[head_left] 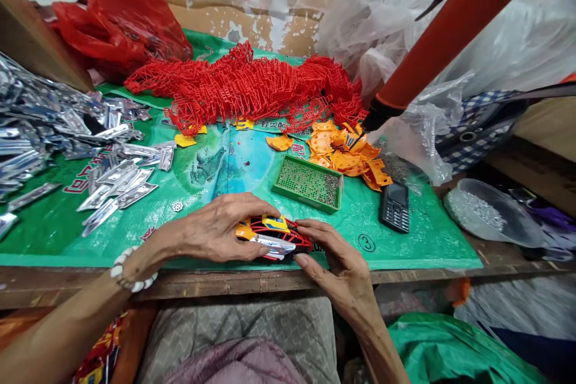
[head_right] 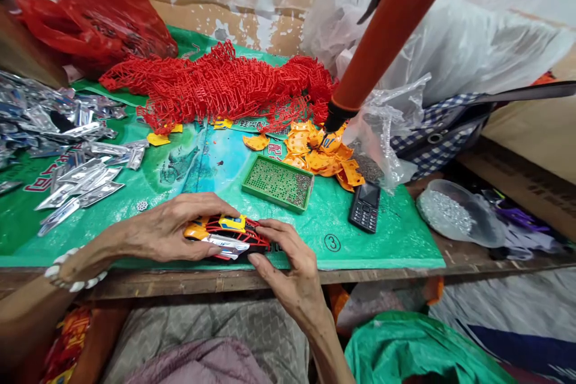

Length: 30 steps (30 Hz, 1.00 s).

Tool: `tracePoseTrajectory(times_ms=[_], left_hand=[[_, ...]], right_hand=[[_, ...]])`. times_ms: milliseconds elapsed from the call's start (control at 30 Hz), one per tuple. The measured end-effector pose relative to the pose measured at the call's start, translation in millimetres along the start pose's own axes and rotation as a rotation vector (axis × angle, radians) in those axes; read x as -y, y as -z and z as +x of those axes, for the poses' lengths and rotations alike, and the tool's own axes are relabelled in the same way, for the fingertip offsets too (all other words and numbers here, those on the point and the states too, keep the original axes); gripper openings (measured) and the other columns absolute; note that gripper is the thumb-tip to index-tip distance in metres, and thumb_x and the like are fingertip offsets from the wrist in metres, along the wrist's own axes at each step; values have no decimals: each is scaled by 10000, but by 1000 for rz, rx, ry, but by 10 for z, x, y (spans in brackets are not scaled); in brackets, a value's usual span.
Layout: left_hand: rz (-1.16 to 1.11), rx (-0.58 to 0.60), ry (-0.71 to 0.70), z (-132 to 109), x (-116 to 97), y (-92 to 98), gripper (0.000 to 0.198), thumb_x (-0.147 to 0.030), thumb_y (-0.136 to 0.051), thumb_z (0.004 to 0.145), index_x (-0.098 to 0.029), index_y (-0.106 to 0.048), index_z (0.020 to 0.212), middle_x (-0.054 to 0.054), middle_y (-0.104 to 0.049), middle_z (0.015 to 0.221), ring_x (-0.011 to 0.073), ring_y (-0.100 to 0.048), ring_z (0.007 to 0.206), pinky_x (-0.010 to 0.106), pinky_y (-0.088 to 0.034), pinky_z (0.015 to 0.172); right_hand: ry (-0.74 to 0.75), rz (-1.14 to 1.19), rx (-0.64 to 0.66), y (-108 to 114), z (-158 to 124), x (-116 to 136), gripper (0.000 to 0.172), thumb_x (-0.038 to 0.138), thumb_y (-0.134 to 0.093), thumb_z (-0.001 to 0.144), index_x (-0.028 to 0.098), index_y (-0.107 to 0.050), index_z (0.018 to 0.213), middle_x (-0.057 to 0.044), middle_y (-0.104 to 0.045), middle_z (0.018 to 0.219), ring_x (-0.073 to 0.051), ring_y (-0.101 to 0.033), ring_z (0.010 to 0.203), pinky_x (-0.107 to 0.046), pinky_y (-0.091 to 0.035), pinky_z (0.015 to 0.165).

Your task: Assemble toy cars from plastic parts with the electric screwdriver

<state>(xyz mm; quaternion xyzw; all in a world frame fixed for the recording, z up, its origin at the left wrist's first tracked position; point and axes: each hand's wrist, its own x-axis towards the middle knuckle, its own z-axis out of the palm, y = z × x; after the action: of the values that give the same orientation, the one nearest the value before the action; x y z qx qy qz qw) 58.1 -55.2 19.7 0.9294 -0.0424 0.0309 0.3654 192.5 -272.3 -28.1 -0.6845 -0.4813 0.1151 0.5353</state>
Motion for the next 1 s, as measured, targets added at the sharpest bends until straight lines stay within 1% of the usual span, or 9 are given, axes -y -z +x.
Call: tracePoseTrajectory(times_ms=[133, 267, 400, 600, 700, 767, 867, 933, 1000], left_hand=[[17, -19, -24, -36, 1, -21, 442, -224, -699, 833, -146, -630, 1263, 95, -703, 1166, 235, -656, 1072, 323, -490, 953], [83, -4, 11, -72, -8, -2, 527, -321, -676, 868, -159, -566, 1357, 124, -672, 1253, 282, -613, 1169, 391, -471, 1024], [131, 32, 78, -64, -43, -17, 574, -329, -662, 877, -205, -524, 1420, 105, -660, 1251, 281, -630, 1145, 383, -502, 977], [-26, -209, 295, -42, -35, -127, 608, -265, -684, 742, -198, -589, 1339, 77, -695, 1210, 275, -665, 1060, 376, -529, 918], [-267, -311, 462, -62, -20, -94, 644, -344, -706, 701, -203, -585, 1317, 62, -718, 1108, 262, -686, 953, 358, -548, 832], [-410, -368, 529, -68, -21, -44, 677, -415, -707, 691, -200, -555, 1315, 55, -716, 1049, 265, -683, 926, 368, -544, 817], [-487, -446, 571, -40, -26, 11, 742, -491, -704, 662, -170, -518, 1304, 68, -700, 1021, 281, -664, 922, 400, -523, 834], [-529, -484, 595, 3, -10, 10, 765, -494, -706, 649, -155, -506, 1305, 78, -697, 1018, 280, -658, 908, 400, -516, 822], [-613, -527, 597, 53, 30, -21, 789, -483, -718, 645, -149, -494, 1324, 94, -697, 1057, 277, -659, 911, 391, -518, 805]], right_hand=[[5, 20, 5, 0, 6, 2, 292, 272, -769, 831, 274, -756, 1122, -88, -751, 1165, -238, -712, 1104, -406, -593, 969], [-23, 25, 39, -8, 61, 24, 297, 286, -765, 835, 273, -750, 1131, -89, -742, 1204, -253, -699, 1141, -443, -581, 995], [-35, 54, 78, -35, 185, 41, 285, 281, -740, 860, 273, -734, 1145, -79, -721, 1263, -247, -677, 1194, -453, -556, 1041], [23, -81, -31, 23, 443, 138, 270, 300, -746, 846, 252, -725, 1110, -73, -749, 1179, -239, -711, 1092, -453, -580, 973], [-26, -57, -351, 169, 765, 196, 247, 383, -769, 816, 247, -715, 1016, -45, -755, 998, -209, -722, 888, -426, -597, 842], [17, 13, -528, 287, 1124, 218, 397, 405, -837, 727, 255, -677, 1058, -41, -719, 1042, -224, -696, 978, -460, -558, 921], [124, 119, -508, 436, 1771, 219, 821, 408, -912, 569, 309, -547, 1298, -55, -625, 1300, -262, -588, 1237, -500, -466, 1065], [186, 237, -352, 492, 2138, 199, 772, 427, -871, 589, 307, -555, 1283, -45, -658, 1230, -255, -620, 1184, -496, -482, 1046], [190, 259, -314, 513, 2364, 166, 625, 431, -825, 632, 281, -604, 1197, -28, -692, 1095, -233, -662, 1063, -488, -515, 992]])
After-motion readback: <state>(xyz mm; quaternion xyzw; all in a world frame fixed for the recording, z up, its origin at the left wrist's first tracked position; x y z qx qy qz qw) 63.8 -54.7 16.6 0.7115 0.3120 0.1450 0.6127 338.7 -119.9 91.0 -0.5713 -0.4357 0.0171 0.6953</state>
